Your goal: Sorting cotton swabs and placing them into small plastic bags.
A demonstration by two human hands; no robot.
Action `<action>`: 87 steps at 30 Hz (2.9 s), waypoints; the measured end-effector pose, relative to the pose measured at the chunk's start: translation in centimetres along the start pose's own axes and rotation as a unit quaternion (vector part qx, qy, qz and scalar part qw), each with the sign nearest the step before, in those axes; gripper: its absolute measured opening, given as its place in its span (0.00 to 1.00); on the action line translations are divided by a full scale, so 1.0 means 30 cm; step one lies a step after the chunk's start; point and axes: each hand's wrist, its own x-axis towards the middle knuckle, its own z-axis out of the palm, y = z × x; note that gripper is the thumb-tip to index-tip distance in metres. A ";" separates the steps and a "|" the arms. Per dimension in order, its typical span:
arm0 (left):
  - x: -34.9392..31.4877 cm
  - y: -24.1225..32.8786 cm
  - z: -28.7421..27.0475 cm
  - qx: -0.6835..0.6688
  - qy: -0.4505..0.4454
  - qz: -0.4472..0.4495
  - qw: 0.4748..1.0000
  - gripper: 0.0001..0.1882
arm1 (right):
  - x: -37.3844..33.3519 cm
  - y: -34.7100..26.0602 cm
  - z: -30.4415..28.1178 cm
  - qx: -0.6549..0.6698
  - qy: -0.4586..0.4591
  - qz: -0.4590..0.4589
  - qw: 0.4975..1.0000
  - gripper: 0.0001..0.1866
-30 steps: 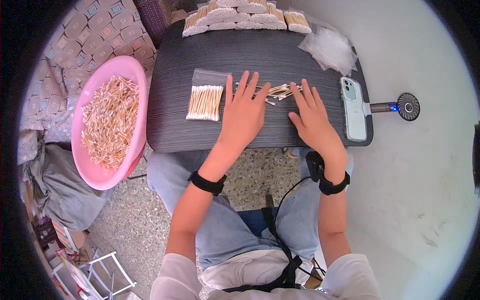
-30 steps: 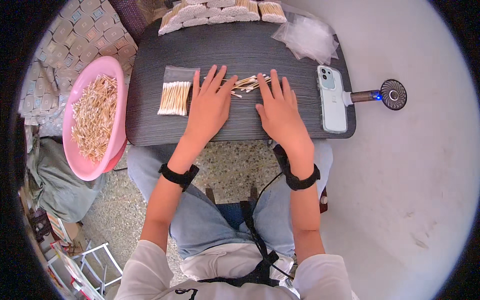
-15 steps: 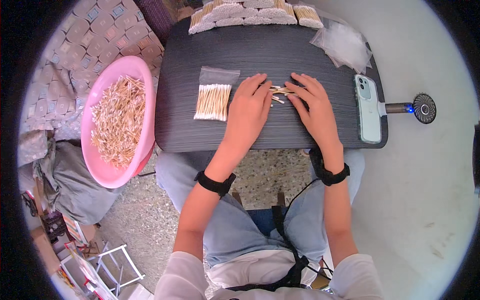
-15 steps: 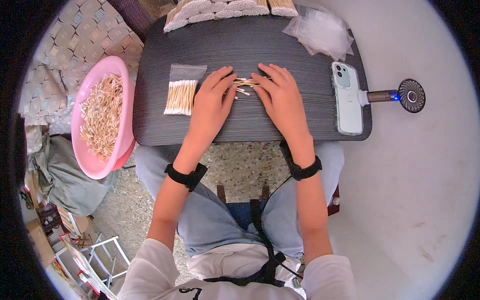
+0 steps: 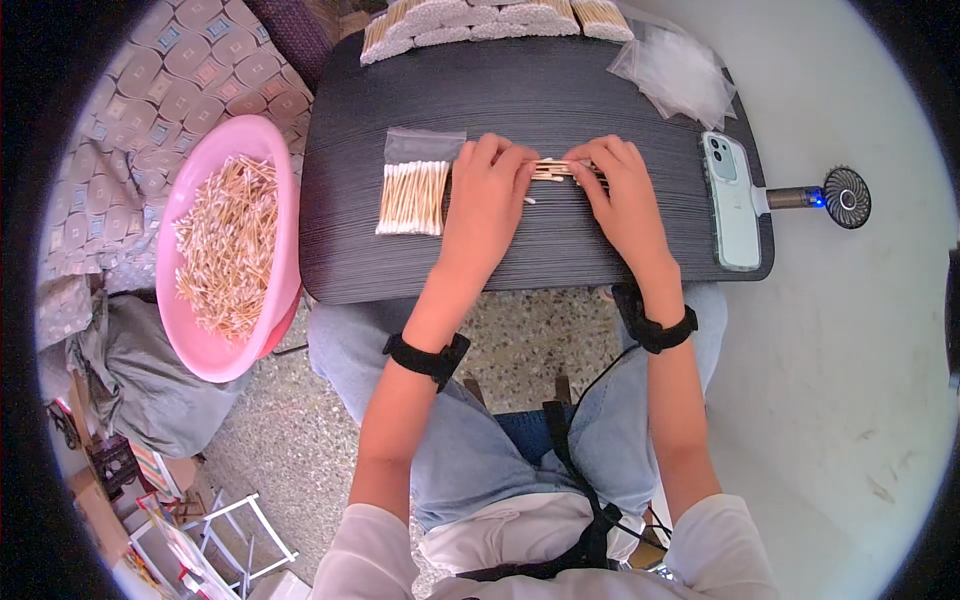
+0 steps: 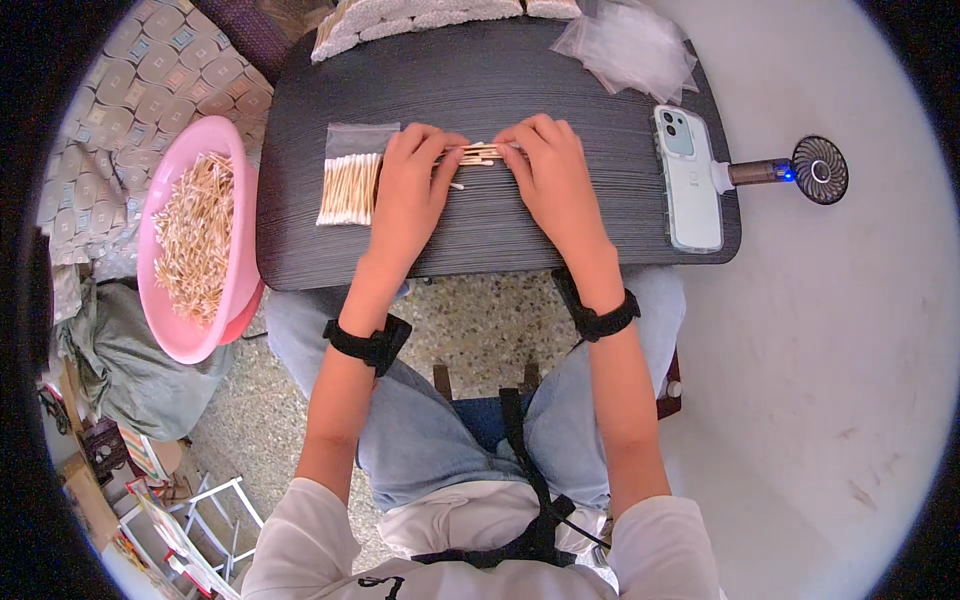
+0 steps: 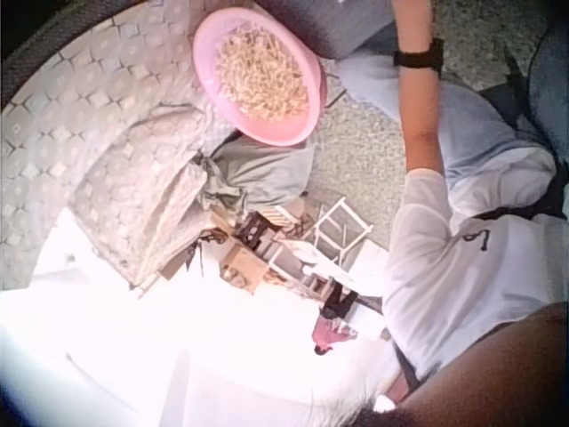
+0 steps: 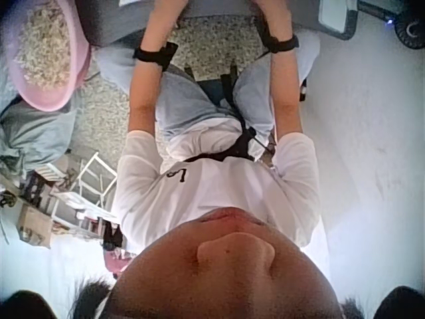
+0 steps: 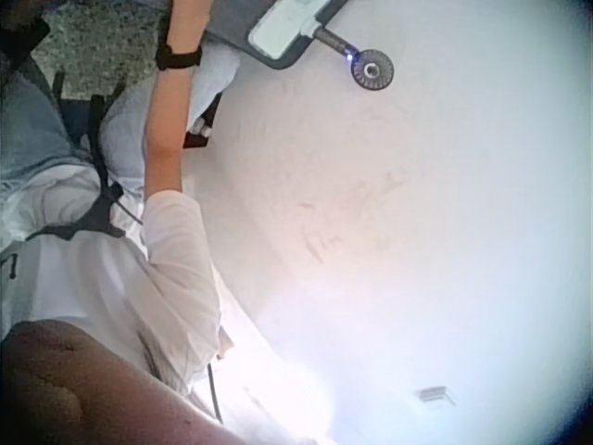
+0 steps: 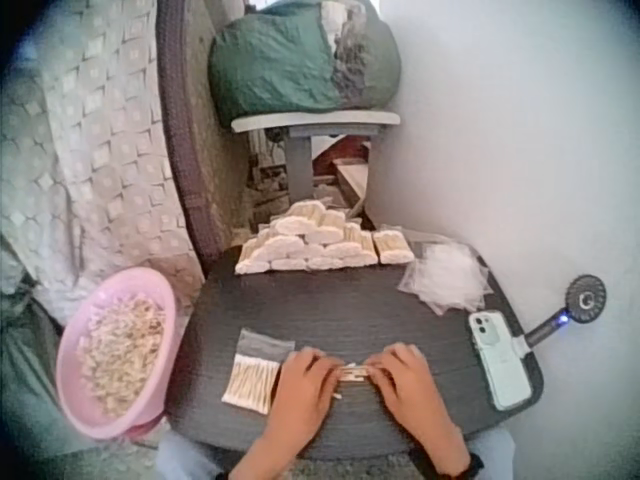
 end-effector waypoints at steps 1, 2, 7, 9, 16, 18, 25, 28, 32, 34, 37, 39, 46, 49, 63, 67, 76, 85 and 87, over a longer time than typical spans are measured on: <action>0.003 -0.005 0.000 -0.002 -0.003 0.004 1.000 0.06 | 0.002 0.001 0.002 0.004 -0.003 -0.001 1.000 0.05; 0.005 -0.009 0.000 -0.005 -0.006 0.007 1.000 0.05 | 0.004 0.000 0.002 0.004 -0.005 -0.001 1.000 0.05; 0.008 -0.015 0.004 -0.014 -0.014 -0.002 1.000 0.05 | 0.010 0.006 0.005 0.041 -0.011 0.029 0.999 0.06; 0.010 -0.011 0.001 -0.013 -0.020 -0.007 1.000 0.05 | 0.010 0.004 0.005 0.041 -0.015 0.034 0.998 0.07; 0.009 -0.013 0.009 0.002 0.007 -0.001 1.000 0.07 | 0.016 -0.004 0.023 0.046 0.021 0.052 0.997 0.06; 0.009 -0.010 0.011 0.001 0.015 0.002 1.000 0.08 | 0.015 0.004 0.028 0.042 0.026 0.047 0.998 0.06; 0.007 -0.013 0.007 -0.007 0.017 -0.016 1.000 0.07 | 0.019 0.002 0.020 0.037 0.023 0.044 0.998 0.06; 0.005 -0.010 0.007 -0.014 0.018 -0.008 1.000 0.07 | 0.016 0.002 0.025 0.036 0.046 0.041 0.997 0.06; 0.002 0.003 -0.005 -0.014 0.021 -0.015 1.000 0.08 | 0.015 0.002 0.026 0.025 0.042 0.044 0.998 0.07; 0.008 0.008 -0.006 -0.006 0.031 0.003 1.000 0.09 | 0.014 -0.005 0.023 -0.010 0.055 0.031 0.998 0.08; 0.006 0.008 0.005 0.028 0.027 0.053 0.998 0.11 | 0.020 -0.012 0.013 -0.053 0.073 0.023 0.996 0.09; -0.002 0.009 0.014 0.052 0.013 0.084 0.995 0.13 | 0.013 -0.002 -0.002 -0.065 0.068 0.026 0.995 0.10; -0.012 0.009 0.015 0.096 -0.044 0.069 0.992 0.17 | -0.037 0.014 -0.061 0.040 0.018 0.068 0.997 0.11; -0.007 0.013 -0.029 0.072 -0.050 0.076 0.993 0.20 | -0.056 0.018 -0.083 -0.057 0.018 0.000 0.998 0.11; -0.111 0.071 -0.046 0.182 -0.143 0.069 0.970 0.25 | -0.082 0.022 -0.135 -0.042 -0.008 -0.015 0.999 0.10; -0.096 0.065 -0.030 0.156 -0.112 0.053 0.980 0.25 | -0.081 0.016 -0.143 -0.050 0.000 -0.011 0.999 0.09; -0.072 0.070 -0.060 0.055 -0.062 0.027 0.996 0.27 | -0.103 0.048 -0.196 -0.085 -0.001 0.003 0.996 0.09; -0.089 0.017 -0.043 0.095 -0.100 0.036 0.990 0.31 | -0.137 0.062 -0.250 -0.037 -0.039 0.027 0.998 0.10; -0.082 0.018 -0.030 0.090 -0.095 0.033 0.991 0.31 | -0.137 0.051 -0.251 -0.022 -0.050 0.024 0.998 0.11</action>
